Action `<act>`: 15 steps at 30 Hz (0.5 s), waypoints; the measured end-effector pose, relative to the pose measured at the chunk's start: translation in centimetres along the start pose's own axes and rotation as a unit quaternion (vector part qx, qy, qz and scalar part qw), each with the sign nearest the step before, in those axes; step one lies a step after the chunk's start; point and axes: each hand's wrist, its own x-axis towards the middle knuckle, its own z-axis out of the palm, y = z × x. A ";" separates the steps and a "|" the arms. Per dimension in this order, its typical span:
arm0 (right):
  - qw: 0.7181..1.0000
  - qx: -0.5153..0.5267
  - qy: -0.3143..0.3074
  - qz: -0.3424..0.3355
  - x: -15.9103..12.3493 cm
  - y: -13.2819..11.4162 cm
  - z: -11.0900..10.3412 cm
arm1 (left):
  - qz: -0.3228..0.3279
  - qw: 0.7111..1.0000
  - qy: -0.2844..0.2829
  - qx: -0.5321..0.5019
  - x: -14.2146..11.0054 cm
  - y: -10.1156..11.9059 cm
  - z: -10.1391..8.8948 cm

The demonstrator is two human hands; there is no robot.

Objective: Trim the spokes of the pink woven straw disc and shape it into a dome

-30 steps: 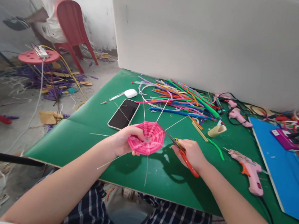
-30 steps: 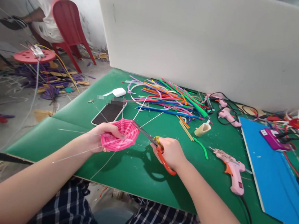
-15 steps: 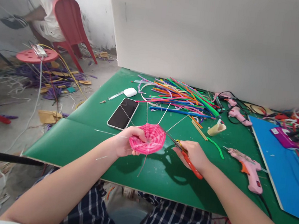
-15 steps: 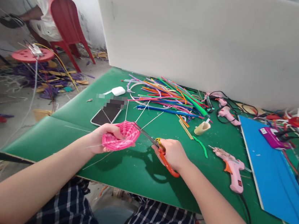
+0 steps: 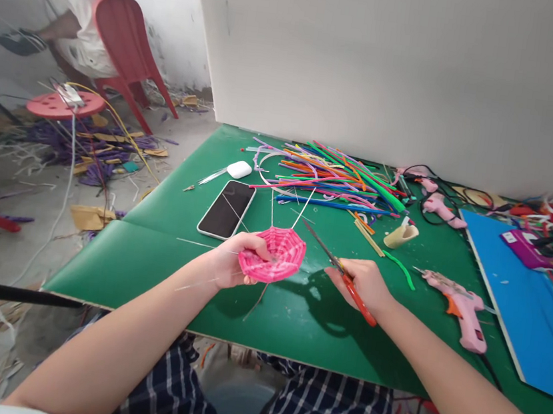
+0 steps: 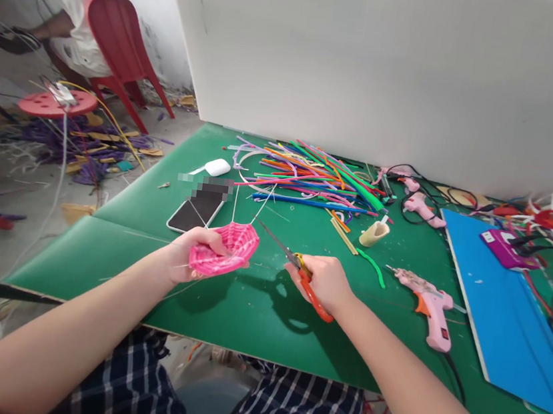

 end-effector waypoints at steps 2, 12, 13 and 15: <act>0.999 0.008 0.030 0.027 0.1 0.1 -0.3 | 0.016 1.000 0.002 0.012 -0.1 0.1 0.1; 0.872 0.450 0.023 0.190 2.5 -2.6 -0.9 | 0.121 0.982 0.048 0.137 -0.7 0.0 1.6; 0.861 0.476 0.011 0.179 2.8 -2.9 -0.7 | 0.122 0.978 0.053 0.162 -0.7 0.0 1.6; 0.847 0.504 -0.006 0.168 3.3 -3.2 -0.3 | 0.123 0.968 0.065 0.210 -0.6 0.0 1.5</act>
